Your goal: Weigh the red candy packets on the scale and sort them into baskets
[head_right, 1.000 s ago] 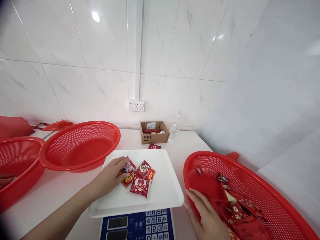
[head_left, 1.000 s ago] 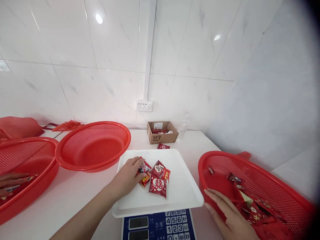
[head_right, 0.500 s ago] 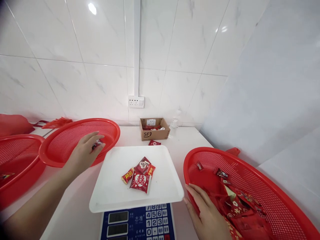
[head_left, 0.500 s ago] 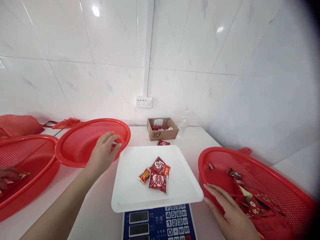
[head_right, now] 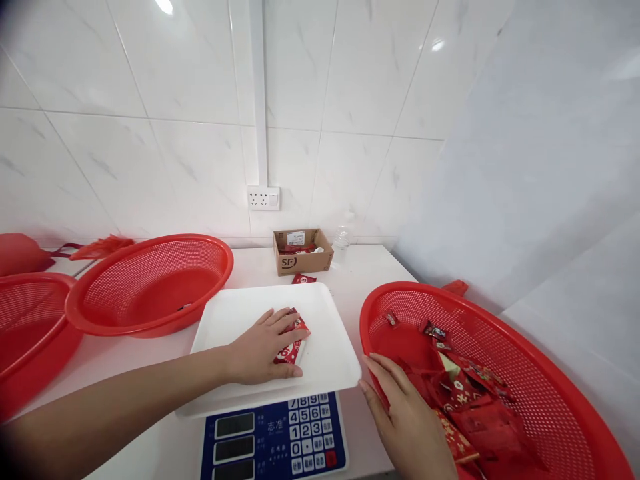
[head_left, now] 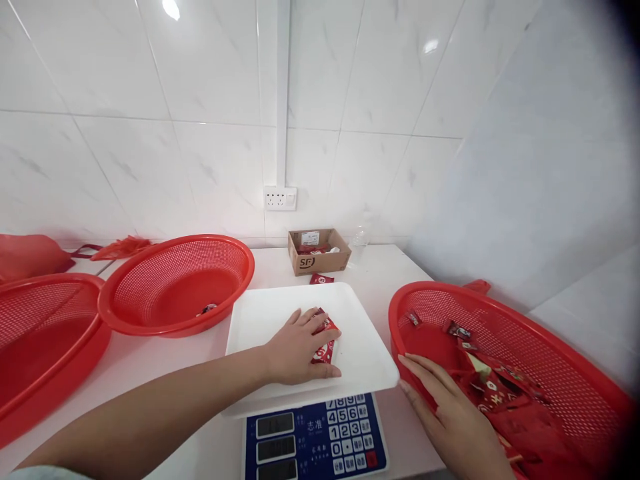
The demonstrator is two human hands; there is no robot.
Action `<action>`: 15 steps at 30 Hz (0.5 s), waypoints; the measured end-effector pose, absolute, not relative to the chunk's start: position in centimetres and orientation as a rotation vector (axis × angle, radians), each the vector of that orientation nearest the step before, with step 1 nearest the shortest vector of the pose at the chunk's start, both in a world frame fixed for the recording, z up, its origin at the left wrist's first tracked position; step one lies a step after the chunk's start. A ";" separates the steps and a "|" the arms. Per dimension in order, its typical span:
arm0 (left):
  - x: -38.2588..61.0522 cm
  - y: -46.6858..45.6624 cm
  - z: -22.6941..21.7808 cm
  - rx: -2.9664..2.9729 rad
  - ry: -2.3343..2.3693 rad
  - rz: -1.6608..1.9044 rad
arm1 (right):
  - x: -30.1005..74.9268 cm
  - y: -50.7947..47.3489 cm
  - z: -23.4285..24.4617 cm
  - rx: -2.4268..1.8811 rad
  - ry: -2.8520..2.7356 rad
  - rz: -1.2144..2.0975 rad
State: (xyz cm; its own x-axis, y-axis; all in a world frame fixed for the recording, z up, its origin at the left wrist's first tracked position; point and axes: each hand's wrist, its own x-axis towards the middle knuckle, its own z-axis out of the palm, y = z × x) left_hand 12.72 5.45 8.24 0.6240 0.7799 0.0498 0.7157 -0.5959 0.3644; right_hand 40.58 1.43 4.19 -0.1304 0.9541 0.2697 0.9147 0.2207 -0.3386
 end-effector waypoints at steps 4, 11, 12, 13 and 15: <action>13.4 6.4 7.6 2.724 1.200 0.372 | 40.5 1.5 4.3 -1.704 -2.106 0.114; 14.2 7.2 7.3 2.752 1.223 0.384 | 40.5 1.4 4.3 -1.726 -2.129 0.054; 14.3 7.4 7.2 2.744 1.232 0.395 | 40.4 1.4 4.3 -1.726 -2.133 0.045; 14.4 7.5 7.2 2.737 1.241 0.408 | 40.4 1.4 4.3 -1.725 -2.136 0.034; 14.7 7.7 7.0 2.718 1.257 0.439 | 40.3 1.4 4.4 -1.721 -2.141 0.014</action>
State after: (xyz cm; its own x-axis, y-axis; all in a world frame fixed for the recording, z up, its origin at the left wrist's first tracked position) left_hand 14.67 7.70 7.03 0.6142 0.7602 0.2119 0.7270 -0.6495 0.2228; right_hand 40.33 1.39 4.43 -0.1682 0.9409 0.2939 0.9371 0.2452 -0.2486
